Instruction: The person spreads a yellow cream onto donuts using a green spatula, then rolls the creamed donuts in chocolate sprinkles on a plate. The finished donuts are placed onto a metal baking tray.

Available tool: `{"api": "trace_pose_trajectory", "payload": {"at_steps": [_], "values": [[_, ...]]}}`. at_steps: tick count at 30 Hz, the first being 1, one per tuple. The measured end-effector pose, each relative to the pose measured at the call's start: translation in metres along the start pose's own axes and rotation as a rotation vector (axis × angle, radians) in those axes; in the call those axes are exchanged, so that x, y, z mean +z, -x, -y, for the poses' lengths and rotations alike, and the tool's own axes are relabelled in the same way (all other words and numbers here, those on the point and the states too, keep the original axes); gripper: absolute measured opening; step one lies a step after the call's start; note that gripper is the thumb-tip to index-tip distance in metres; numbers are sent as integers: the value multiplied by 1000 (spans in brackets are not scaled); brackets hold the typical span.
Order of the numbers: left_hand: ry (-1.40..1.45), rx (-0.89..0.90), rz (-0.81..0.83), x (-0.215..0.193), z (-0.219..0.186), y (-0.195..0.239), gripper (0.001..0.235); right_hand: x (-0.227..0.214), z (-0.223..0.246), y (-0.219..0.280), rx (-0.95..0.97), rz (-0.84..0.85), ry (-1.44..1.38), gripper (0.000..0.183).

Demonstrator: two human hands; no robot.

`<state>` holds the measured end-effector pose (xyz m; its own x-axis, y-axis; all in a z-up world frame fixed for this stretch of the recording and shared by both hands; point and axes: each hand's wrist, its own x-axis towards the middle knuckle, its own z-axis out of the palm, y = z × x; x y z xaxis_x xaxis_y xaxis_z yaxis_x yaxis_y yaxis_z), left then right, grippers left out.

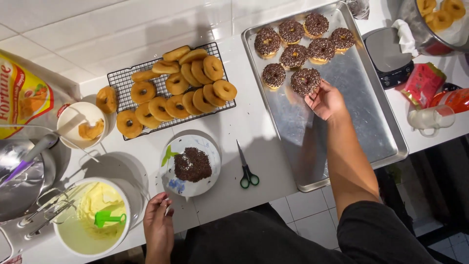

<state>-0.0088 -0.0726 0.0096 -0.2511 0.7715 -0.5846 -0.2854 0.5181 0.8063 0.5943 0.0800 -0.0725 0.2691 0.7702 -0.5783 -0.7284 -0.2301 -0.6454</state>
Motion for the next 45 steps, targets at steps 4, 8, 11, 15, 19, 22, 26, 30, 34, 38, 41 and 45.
{"api": "trace_pose_trajectory", "payload": {"at_steps": [4, 8, 11, 15, 19, 22, 26, 30, 34, 38, 41, 45], "values": [[-8, 25, 1, -6, 8, -1, 21, 1, 16, -19, 58, -42, 151, 18], [31, 51, -6, -8, 14, -7, 23, 9, 25, -31, 92, -183, 343, 28], [51, 60, -13, -10, 15, -8, 24, 14, 27, -37, 45, -242, 392, 30], [66, 84, -5, -14, 19, -12, 24, -4, 27, -56, -48, -323, 353, 24], [63, 75, 2, -11, 16, -10, 24, 15, 33, -31, -115, -469, 699, 24], [-21, 90, 11, -2, 10, -8, 24, 14, 10, -17, -476, -368, 988, 28], [-259, 146, -5, 15, -3, -1, 21, 113, -50, 99, -649, -62, 968, 39], [-580, 517, 140, 32, -25, 13, 22, 212, -151, 225, -1266, 215, 923, 27], [-771, 673, 257, 44, -24, 0, 27, 198, -320, 183, -362, 706, -46, 36], [-581, 496, 242, 53, -19, -11, 28, 234, -309, 225, -1410, 492, 1454, 7], [-371, 296, 175, 56, -20, -2, 34, 246, -301, 245, -1314, 445, 1564, 7], [-91, 188, 313, 53, -56, 39, 56, 241, -328, 257, -1248, 157, 1396, 39]]}}
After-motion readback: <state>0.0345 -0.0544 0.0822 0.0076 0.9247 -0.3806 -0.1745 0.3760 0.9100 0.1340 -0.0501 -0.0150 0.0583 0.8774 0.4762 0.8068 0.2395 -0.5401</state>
